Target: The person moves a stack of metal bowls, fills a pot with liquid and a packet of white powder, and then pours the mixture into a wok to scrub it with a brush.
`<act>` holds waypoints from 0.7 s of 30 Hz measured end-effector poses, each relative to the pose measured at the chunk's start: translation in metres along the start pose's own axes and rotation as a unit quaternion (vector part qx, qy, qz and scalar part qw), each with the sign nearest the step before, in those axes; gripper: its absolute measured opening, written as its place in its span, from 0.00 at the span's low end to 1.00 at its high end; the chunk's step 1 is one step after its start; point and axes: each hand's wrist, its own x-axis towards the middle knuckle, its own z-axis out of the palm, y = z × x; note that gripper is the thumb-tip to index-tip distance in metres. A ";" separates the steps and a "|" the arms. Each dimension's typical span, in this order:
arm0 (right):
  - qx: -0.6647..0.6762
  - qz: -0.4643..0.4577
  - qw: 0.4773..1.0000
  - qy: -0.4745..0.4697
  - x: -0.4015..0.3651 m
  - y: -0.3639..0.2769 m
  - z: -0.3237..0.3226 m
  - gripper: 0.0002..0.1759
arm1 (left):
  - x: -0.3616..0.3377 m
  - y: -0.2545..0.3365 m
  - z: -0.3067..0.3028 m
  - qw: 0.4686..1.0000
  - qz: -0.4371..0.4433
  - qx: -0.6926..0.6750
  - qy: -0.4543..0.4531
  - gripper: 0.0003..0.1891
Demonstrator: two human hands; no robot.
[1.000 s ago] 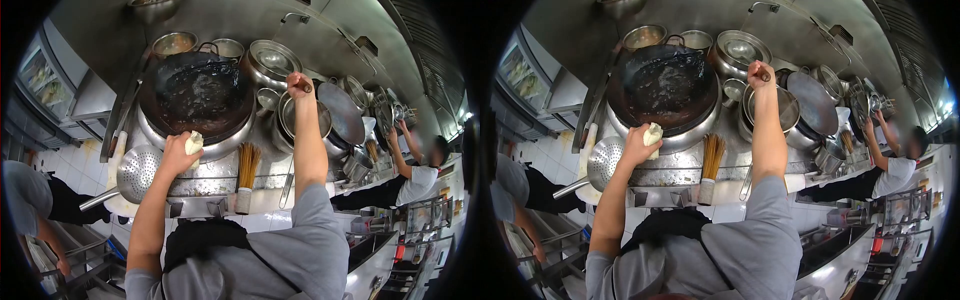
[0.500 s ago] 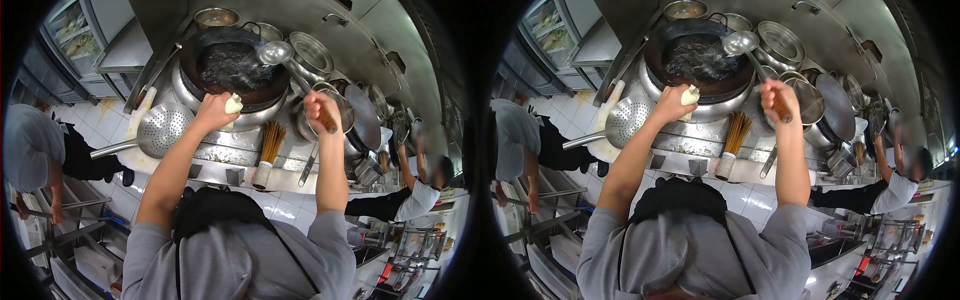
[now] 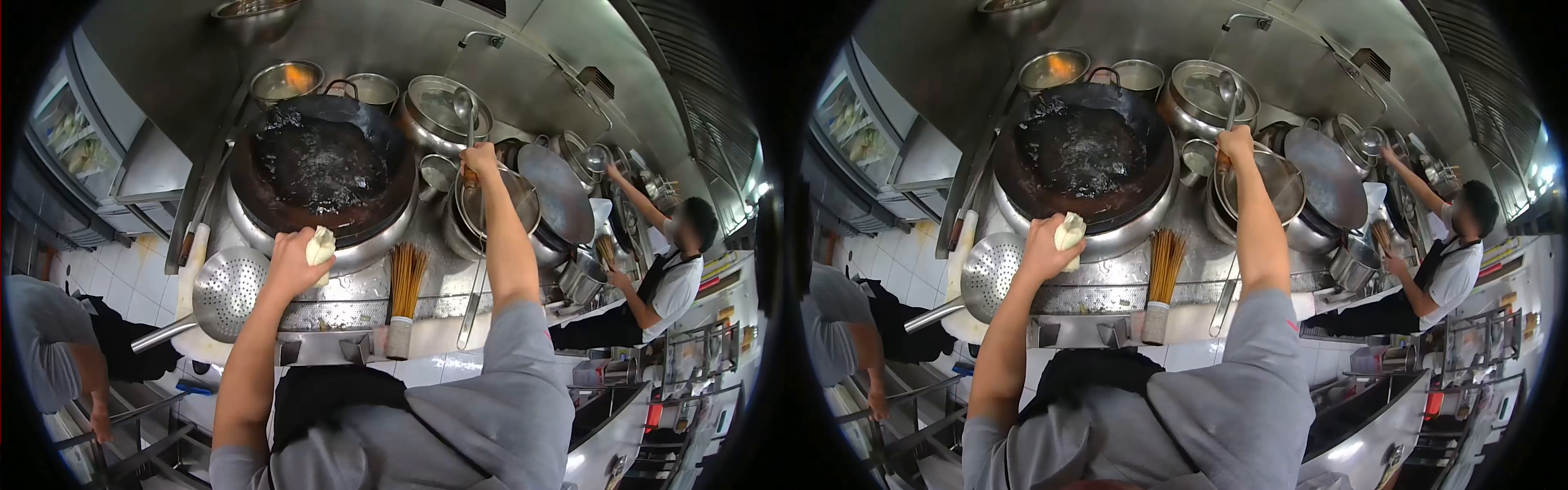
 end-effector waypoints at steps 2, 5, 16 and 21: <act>0.192 0.071 0.976 -0.075 0.019 -0.004 0.001 0.08 | 0.000 0.001 0.000 1.000 -0.009 0.003 0.004 0.20; 0.572 0.151 0.796 -0.128 0.035 -0.007 -0.007 0.10 | 0.002 -0.001 0.001 1.000 -0.013 0.003 -0.006 0.20; 0.707 0.194 0.640 -0.230 -0.116 -0.089 -0.026 0.08 | -0.002 -0.002 0.000 1.000 0.018 -0.002 0.012 0.20; 0.668 0.237 0.624 -0.328 -0.198 -0.092 -0.011 0.12 | -0.004 -0.007 0.000 0.999 0.048 0.001 0.023 0.21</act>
